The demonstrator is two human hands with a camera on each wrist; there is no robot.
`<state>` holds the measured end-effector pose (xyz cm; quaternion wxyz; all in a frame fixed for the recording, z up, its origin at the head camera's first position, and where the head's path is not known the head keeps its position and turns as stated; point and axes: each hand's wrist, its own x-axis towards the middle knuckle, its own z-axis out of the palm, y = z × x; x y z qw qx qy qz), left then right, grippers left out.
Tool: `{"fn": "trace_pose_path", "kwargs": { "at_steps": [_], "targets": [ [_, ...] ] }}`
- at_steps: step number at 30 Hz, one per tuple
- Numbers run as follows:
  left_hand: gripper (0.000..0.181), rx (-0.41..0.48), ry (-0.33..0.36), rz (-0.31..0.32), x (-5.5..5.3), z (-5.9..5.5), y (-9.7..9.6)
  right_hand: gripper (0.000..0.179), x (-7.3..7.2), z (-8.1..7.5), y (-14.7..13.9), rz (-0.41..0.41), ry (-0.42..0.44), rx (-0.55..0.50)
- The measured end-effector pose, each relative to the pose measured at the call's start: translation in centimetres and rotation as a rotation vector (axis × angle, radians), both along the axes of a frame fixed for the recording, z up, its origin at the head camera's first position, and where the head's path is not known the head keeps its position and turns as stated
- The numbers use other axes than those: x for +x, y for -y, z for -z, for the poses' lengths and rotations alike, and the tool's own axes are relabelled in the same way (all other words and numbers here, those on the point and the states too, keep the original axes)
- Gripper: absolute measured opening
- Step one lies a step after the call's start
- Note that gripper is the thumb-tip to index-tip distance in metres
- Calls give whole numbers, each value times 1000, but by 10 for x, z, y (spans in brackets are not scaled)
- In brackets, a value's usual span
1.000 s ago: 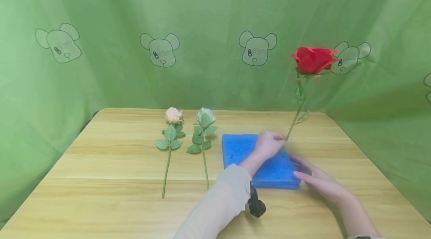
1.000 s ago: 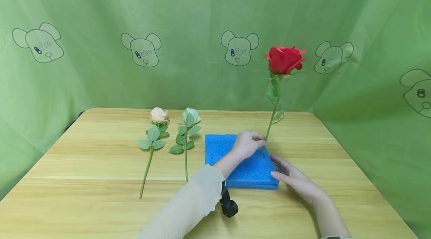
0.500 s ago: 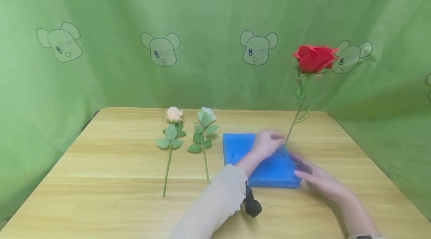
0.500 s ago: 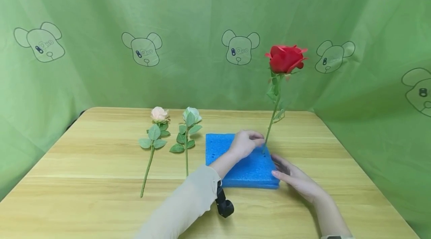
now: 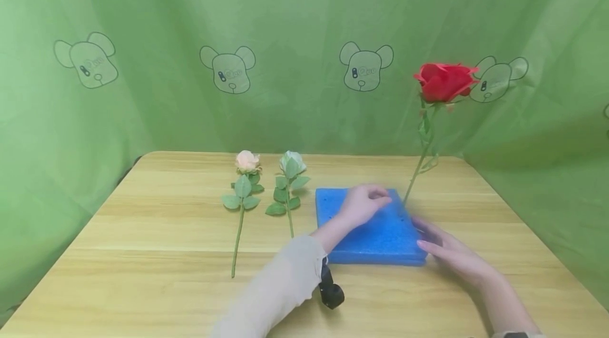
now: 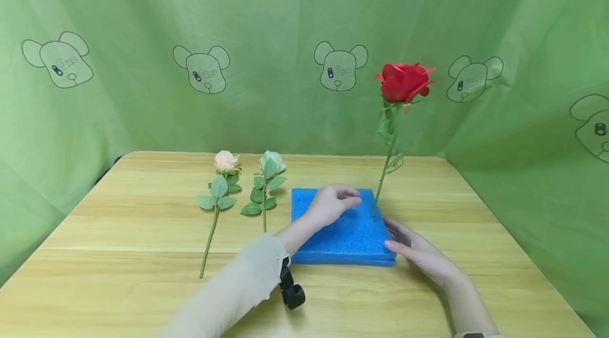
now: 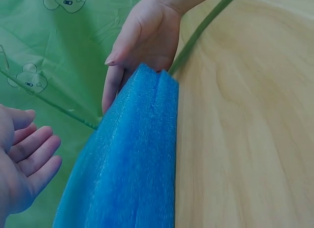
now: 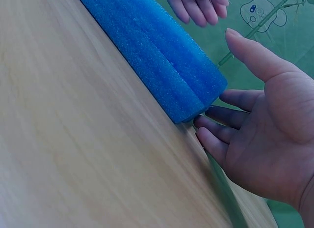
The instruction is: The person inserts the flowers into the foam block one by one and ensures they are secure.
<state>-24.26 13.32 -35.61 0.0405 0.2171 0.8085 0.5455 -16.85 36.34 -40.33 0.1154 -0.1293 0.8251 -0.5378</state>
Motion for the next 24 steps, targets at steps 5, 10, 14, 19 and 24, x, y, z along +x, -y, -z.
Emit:
{"fn": "trace_pose_path", "kwargs": {
  "at_steps": [5, 10, 14, 19, 24],
  "targets": [
    [23, -27, -7, 26, 6, -3, 14, 61, 0, -1, 0, 0, 2, 12],
    [23, -56, -7, 27, 12, -7, 30, 62, 0, -1, 1, 1, 5, 15],
    [23, -64, -10, 18, 16, -11, 41, 62, 0, -1, 1, 4, -7, 24],
    [21, -21, -28, 30, 21, -14, 57, 61, 1, -1, 1, 0, -24, 36],
    [21, 9, -44, 41, 25, -14, 74, 61, 1, -1, 0, -1, -29, 40]
  ]
}}
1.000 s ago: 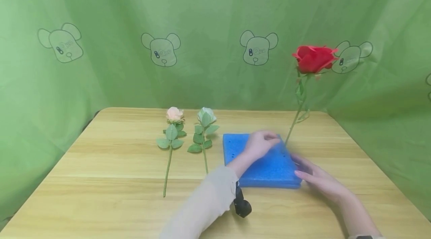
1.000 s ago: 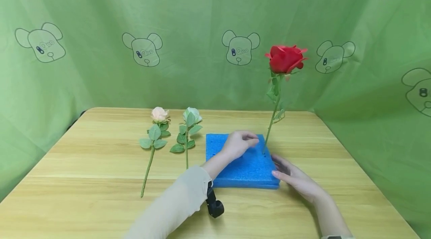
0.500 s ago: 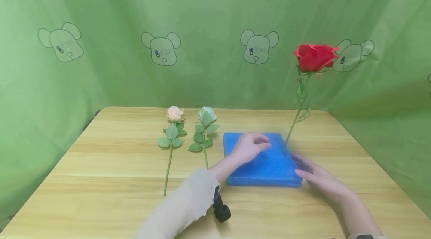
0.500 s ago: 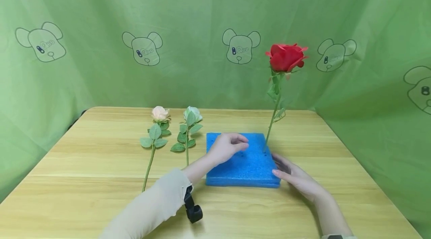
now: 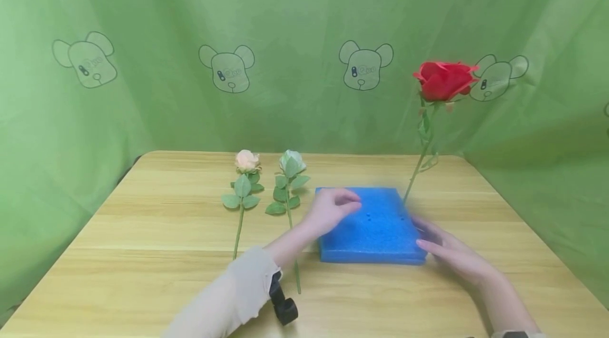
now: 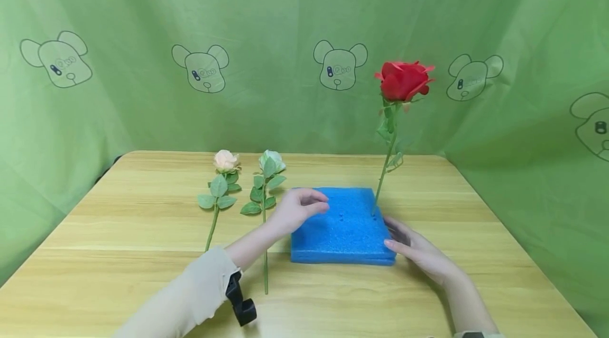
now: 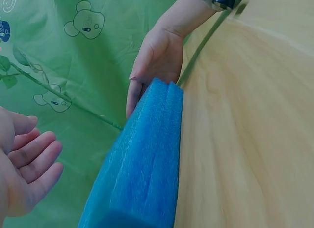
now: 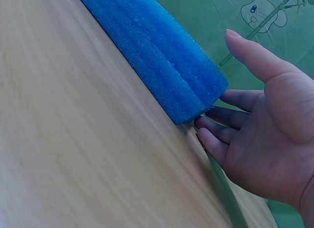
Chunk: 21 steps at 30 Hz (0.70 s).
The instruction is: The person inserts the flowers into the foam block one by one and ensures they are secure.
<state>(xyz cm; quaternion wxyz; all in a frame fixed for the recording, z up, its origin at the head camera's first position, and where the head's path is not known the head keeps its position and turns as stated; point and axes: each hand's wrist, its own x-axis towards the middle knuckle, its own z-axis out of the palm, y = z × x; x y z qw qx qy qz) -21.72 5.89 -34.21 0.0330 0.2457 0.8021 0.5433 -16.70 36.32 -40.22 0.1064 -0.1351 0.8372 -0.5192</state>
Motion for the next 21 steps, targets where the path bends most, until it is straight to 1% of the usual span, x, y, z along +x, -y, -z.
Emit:
{"fn": "trace_pose_path", "kwargs": {
  "at_steps": [6, 11, 15, 17, 21],
  "targets": [
    [22, -2, 7, -13, 6, 3, 22, 61, 0, 0, 0, -2, -6, 6],
    [25, -11, -7, -54, 7, 7, 43, 61, 0, 1, 1, -4, 1, 0],
    [26, 7, 17, -83, 9, 9, 62, 61, 0, 2, 1, -4, 17, -7],
    [25, 25, 33, -88, 10, 9, 71, 61, -1, 2, 1, -1, 18, -7],
    [25, 34, 57, -115, 11, 10, 88, 61, -1, 1, 0, 5, 13, -6]
  ]
}}
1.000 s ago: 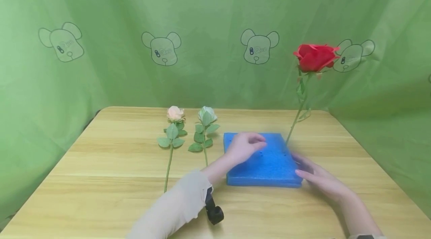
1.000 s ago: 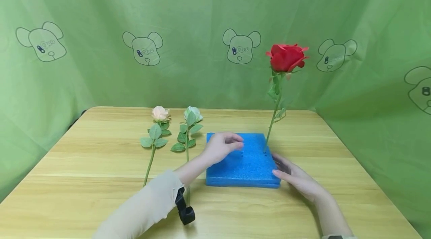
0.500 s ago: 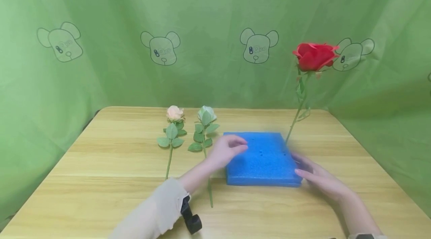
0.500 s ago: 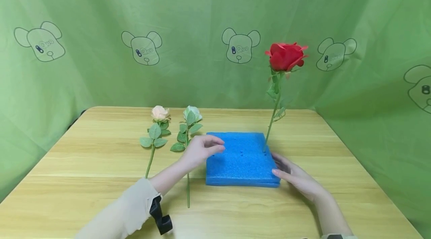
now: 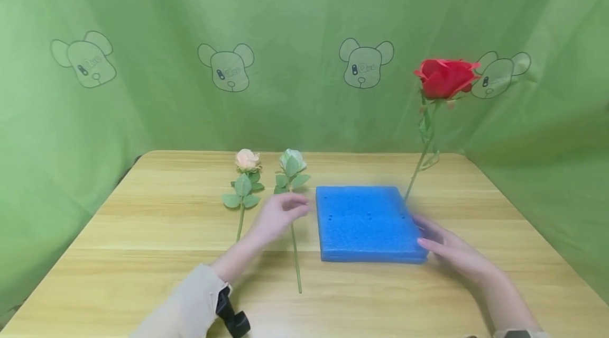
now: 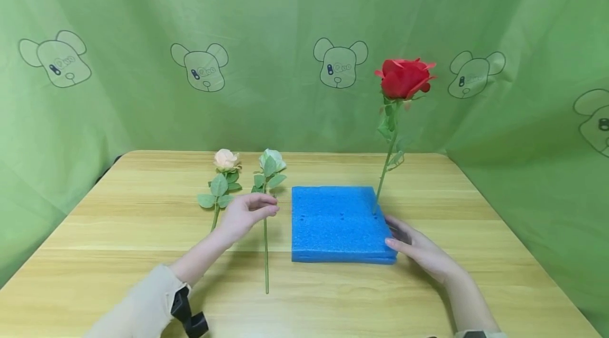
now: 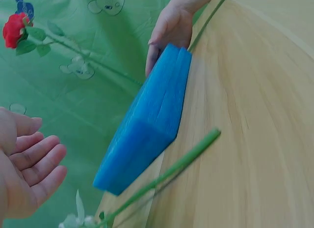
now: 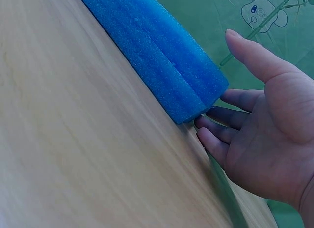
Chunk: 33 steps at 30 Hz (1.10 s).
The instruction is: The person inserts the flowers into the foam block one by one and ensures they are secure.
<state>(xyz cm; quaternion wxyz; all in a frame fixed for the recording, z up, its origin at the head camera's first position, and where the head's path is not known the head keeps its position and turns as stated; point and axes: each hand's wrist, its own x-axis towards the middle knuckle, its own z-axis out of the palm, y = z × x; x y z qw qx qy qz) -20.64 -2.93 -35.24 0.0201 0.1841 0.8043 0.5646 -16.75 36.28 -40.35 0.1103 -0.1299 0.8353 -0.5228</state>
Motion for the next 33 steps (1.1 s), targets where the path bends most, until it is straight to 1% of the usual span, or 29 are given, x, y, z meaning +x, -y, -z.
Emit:
{"fn": "trace_pose_path", "kwargs": {
  "at_steps": [2, 6, 10, 17, 21, 26, 29, 33],
  "targets": [
    [24, 2, 5, -25, 1, 1, 8, 61, 1, -1, 1, -2, -6, 2],
    [21, 13, -10, -75, 0, 6, 21, 62, 2, -2, 2, -2, 2, 1],
    [18, 28, -16, -109, -2, 12, 34, 62, 2, -2, 2, 0, 3, 6],
    [23, 9, 42, -195, -2, 20, 58, 62, 1, -2, 1, 2, 5, 5],
    [31, -1, 82, -218, -2, 22, 72, 61, 1, -2, 1, 1, 1, 6],
    [38, -13, 115, -243, 0, 26, 89, 61, 1, -2, 2, -4, -6, 7],
    [39, 3, 128, -259, 1, 30, 96, 61, 1, -2, 2, -6, -9, 11],
    [39, -5, 118, -288, 2, 34, 103, 61, 1, -2, 1, -1, -11, 15]
  ]
}}
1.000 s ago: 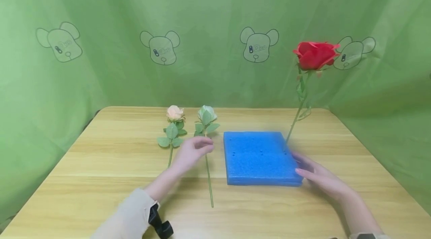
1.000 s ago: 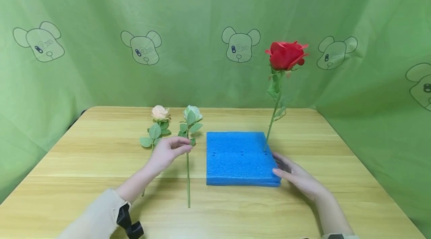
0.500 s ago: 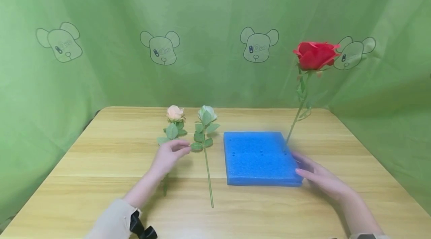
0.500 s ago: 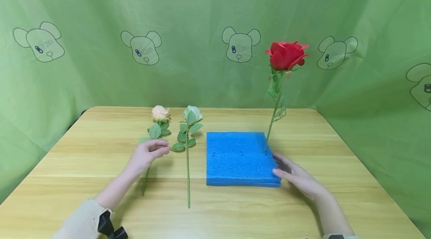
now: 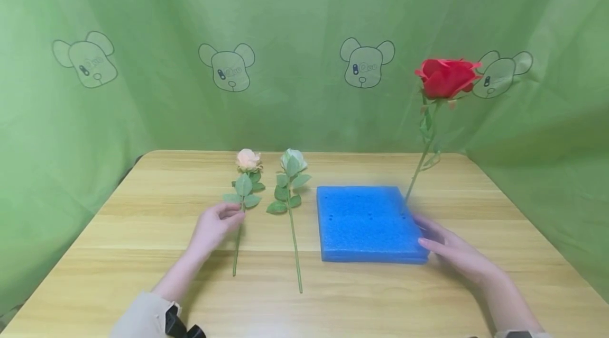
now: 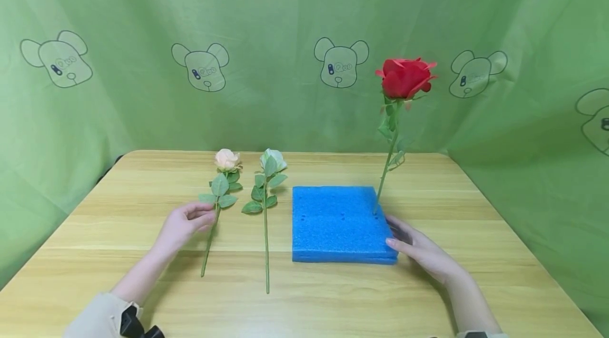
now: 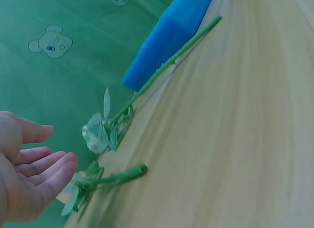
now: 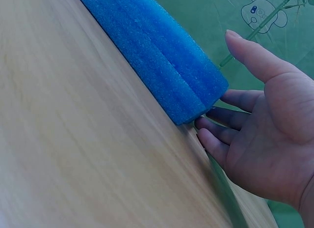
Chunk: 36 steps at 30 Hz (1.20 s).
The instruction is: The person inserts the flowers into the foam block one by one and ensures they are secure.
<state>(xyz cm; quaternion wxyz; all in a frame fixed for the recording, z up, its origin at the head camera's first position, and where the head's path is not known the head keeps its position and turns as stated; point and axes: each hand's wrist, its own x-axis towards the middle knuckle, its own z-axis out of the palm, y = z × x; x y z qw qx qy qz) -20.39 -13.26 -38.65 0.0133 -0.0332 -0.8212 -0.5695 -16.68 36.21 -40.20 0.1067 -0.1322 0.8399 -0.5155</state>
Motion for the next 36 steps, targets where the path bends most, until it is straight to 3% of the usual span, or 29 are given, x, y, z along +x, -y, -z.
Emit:
{"fn": "trace_pose_path", "kwargs": {
  "at_steps": [5, 14, 28, 36],
  "targets": [
    [36, -3, 33, -32, 2, 5, 6, 61, -1, 0, -1, -1, -3, 2],
    [35, 4, 139, -20, 0, 15, 8, 61, 1, -2, 0, -3, 4, -2],
    [36, -65, 171, -34, -5, 19, 4, 62, 2, -2, 1, 5, 14, -1],
    [39, -166, 164, -33, -5, 18, 0, 62, 2, -3, 2, 11, 27, -7]
  ]
}}
